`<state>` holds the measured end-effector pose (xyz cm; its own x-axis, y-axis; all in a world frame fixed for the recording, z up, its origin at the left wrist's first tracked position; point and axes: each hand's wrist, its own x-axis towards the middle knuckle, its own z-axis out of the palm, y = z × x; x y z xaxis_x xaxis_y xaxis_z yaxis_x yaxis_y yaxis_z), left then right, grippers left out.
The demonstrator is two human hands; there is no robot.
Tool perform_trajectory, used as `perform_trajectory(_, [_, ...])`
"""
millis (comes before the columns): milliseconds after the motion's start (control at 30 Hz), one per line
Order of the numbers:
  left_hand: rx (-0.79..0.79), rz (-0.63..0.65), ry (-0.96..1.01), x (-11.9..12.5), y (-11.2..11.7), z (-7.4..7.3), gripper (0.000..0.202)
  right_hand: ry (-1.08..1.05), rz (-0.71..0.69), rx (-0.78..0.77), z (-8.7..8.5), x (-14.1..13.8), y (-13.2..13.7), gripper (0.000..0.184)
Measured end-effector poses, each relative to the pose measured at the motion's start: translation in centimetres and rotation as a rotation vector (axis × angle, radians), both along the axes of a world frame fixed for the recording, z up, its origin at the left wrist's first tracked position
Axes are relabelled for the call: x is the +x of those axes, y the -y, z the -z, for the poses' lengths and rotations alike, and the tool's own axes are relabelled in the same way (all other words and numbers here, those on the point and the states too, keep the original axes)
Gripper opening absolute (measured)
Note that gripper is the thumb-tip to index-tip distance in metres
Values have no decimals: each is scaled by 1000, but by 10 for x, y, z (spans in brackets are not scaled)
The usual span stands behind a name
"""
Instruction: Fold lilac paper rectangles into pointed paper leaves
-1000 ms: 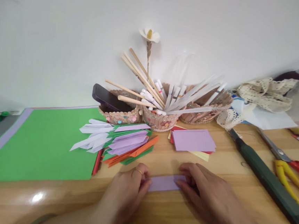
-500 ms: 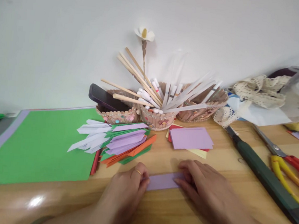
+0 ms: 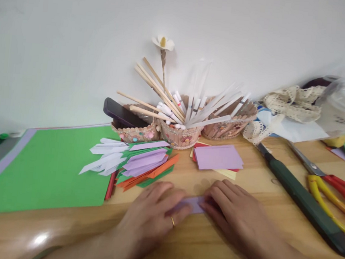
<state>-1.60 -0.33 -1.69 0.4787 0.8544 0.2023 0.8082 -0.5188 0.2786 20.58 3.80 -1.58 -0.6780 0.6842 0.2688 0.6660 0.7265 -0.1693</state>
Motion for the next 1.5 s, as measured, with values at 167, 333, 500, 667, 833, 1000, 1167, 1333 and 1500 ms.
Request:
perform_trajectory(167, [240, 249, -126, -7, 3, 7, 30, 129, -125, 206, -7, -3, 16, 34])
perform_trajectory(333, [260, 233, -255, -4, 7, 6, 31, 146, -181, 370, -3, -8, 36, 47])
perform_trajectory(500, [401, 269, -397, -3, 13, 3, 34, 161, -118, 440, 7, -7, 43, 46])
perform_trajectory(667, [420, 277, -495, -2, 24, -1, 39, 152, -89, 423, 9, -2, 46, 47])
perform_trajectory(833, [422, 228, -490, -1, 31, -3, 38, 222, -133, 431, 6, 8, 37, 48])
perform_trajectory(1000, [436, 195, -454, -4, 29, 0, 36, 244, -73, 400, 2, 17, 21, 51])
perform_trajectory(1167, [443, 181, -428, -3, 26, 7, 34, 247, -42, 453, -2, 10, 18, 48])
perform_trajectory(1333, [453, 182, -485, -2, 27, 10, 33, 231, -192, 438, 1, -2, 33, 49])
perform_trajectory(1500, [451, 195, -488, -6, 28, 7, 32, 241, -91, 447, -3, 15, 26, 48])
